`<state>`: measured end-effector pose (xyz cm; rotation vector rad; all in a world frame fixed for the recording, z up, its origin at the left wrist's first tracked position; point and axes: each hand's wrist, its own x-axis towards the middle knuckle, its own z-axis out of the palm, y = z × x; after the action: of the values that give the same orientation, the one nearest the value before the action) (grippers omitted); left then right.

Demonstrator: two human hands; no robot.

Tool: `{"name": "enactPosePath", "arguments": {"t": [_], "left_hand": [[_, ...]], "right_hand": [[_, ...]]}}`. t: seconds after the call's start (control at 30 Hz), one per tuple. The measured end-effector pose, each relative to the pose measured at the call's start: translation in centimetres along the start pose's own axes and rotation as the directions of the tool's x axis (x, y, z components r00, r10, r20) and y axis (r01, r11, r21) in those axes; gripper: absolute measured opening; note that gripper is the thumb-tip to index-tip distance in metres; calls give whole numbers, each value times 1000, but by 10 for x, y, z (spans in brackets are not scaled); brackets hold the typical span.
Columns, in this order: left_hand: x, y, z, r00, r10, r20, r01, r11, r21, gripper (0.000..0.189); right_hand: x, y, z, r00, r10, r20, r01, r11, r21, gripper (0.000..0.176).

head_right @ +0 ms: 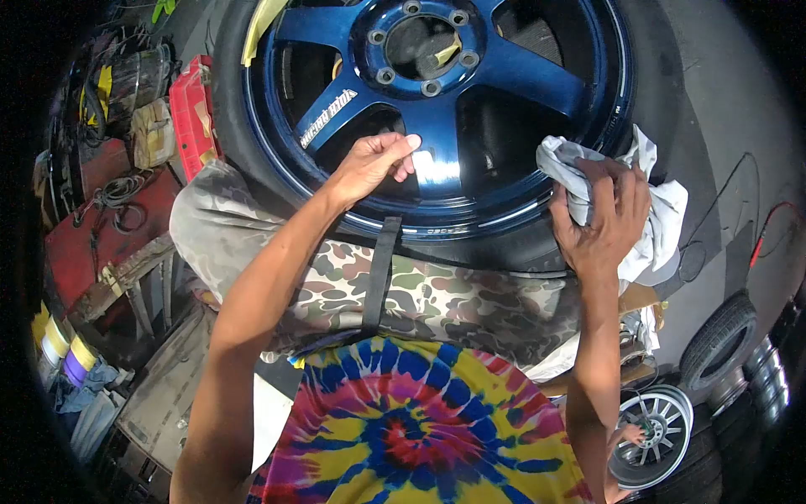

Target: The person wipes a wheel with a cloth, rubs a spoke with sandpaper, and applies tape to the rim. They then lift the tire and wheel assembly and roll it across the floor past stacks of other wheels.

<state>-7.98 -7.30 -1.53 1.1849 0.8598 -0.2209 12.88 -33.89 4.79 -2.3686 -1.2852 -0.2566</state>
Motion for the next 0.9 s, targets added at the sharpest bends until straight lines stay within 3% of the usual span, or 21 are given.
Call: {"name": "enactPosePath", "arguments": {"t": [0.1, 0.13, 0.37, 0.47, 0.57, 0.67, 0.7, 0.77, 0.8, 0.83, 0.9], "left_hand": [[3, -6, 6, 999, 31, 19, -31, 998, 46, 51], [-3, 4, 8, 999, -31, 22, 28, 992, 121, 53], [0, -2, 14, 997, -73, 4, 72, 994, 77, 56], [-5, -1, 13, 993, -71, 94, 63, 994, 90, 59], [-9, -6, 14, 989, -71, 128, 48, 984, 170, 49], [-19, 8, 19, 965, -45, 257, -18, 971, 239, 65], [-15, 12, 17, 941, -74, 332, -139, 808, 573, 68], [-18, 23, 16, 941, -176, 288, -57, 758, 650, 73], [-19, 22, 16, 943, -155, 293, -77, 757, 649, 73], [-21, 20, 12, 949, -103, 300, -145, 699, 700, 76], [-31, 20, -2, 954, -37, 298, -209, 630, 748, 80]], "right_hand": [[0, 0, 0, 1000, 3, -3, -3, 1000, 16, 38], [1, 0, -1, 1000, -6, -7, 6, 1000, 2, 39], [-3, 5, 1, 1000, 3, 7, -3, 1000, 13, 36], [-2, 5, -1, 1000, 12, 27, -12, 1000, 5, 37], [-4, 7, -1, 1000, 4, 6, -4, 1000, 3, 35], [-3, 4, 0, 998, 54, -44, -52, 997, 48, 32], [-3, 5, 2, 997, 49, -52, -47, 998, 43, 32], [-3, 10, 3, 998, 41, -57, -41, 999, 7, 29], [2, 7, 1, 995, 96, -19, -96, 995, -10, 28], [11, -2, -1, 952, 305, -22, -301, 948, 103, 28], [32, -40, -12, 739, 636, 222, -656, 605, 451, 35]]}}
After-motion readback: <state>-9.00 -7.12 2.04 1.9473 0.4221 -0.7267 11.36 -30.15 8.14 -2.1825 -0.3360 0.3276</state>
